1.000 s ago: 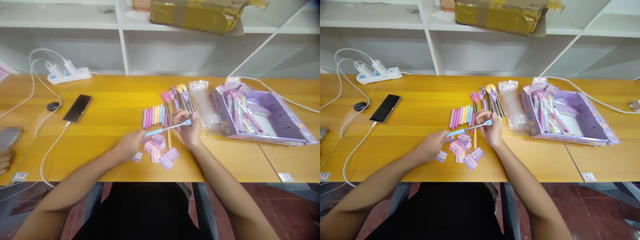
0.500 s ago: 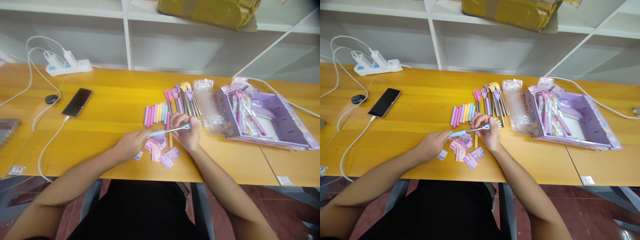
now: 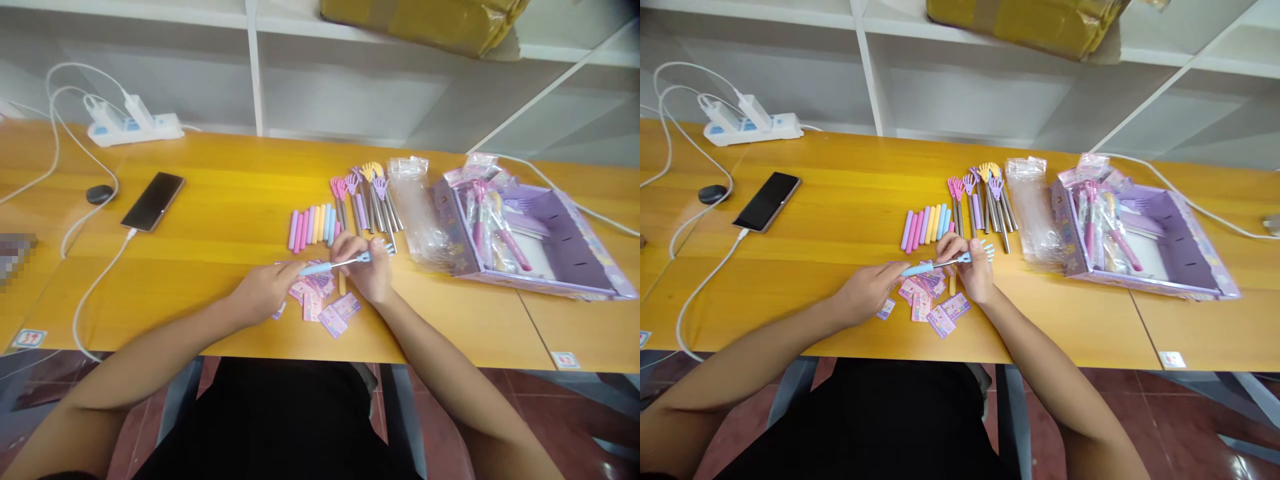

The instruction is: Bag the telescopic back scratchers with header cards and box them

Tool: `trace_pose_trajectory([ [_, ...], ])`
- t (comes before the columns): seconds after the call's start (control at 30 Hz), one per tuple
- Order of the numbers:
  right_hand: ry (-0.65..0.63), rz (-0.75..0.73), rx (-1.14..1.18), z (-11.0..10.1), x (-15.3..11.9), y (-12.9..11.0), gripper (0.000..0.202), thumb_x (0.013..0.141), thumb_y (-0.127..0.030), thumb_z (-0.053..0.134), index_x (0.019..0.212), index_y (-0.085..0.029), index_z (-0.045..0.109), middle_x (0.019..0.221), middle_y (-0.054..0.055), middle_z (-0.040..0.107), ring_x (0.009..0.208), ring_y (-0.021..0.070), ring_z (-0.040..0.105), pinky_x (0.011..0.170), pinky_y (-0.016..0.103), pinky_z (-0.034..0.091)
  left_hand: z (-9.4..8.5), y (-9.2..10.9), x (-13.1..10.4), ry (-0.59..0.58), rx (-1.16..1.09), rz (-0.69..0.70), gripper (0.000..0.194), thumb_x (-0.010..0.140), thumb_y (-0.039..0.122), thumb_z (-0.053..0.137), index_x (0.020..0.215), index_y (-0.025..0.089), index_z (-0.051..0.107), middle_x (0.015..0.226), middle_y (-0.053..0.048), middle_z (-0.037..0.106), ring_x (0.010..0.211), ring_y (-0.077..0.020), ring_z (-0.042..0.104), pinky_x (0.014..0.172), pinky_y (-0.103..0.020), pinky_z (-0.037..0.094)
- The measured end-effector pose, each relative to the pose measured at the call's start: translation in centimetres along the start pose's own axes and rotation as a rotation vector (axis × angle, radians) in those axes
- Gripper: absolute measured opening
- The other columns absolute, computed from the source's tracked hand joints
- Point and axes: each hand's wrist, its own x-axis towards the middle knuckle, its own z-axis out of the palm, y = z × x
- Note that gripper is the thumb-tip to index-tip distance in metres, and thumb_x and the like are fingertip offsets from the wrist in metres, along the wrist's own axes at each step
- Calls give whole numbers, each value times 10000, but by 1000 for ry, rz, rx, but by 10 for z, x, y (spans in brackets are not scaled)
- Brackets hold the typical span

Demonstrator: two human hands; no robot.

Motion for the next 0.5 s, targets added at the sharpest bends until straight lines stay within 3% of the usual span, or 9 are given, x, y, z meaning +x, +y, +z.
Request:
trace_pose_trajectory([
  [0.17, -29, -39, 22, 1, -1, 3, 619, 1129, -663, 435, 829, -263, 799, 814, 26, 608, 514, 117, 464, 542, 333, 410, 2, -1, 0, 32, 66, 52, 456, 1099, 153, 505, 1525, 237, 644, 1148, -73, 837, 978, -198, 809, 836, -278, 628],
  [0.33, -52, -58, 19, 3, -2, 3, 599, 1146, -619, 413, 844, -275, 799, 782, 18, 575, 536, 133, 462, 575, 341, 418, 2, 1, 1, 72, 130, 90, 362, 1146, 263, 499, 1449, 176, 678, 1135, -114, 838, 963, -224, 816, 771, -294, 625],
  [0.5, -21, -7, -55, 3, -2, 4, 625, 1105, -714, 411, 821, -268, 743, 762, 18, 558, 543, 150, 462, 575, 358, 439, 3, 3, 1, 69, 127, 87, 364, 1160, 276, 473, 1446, 181, 676, 1114, -104, 837, 941, -220, 812, 755, -293, 614],
])
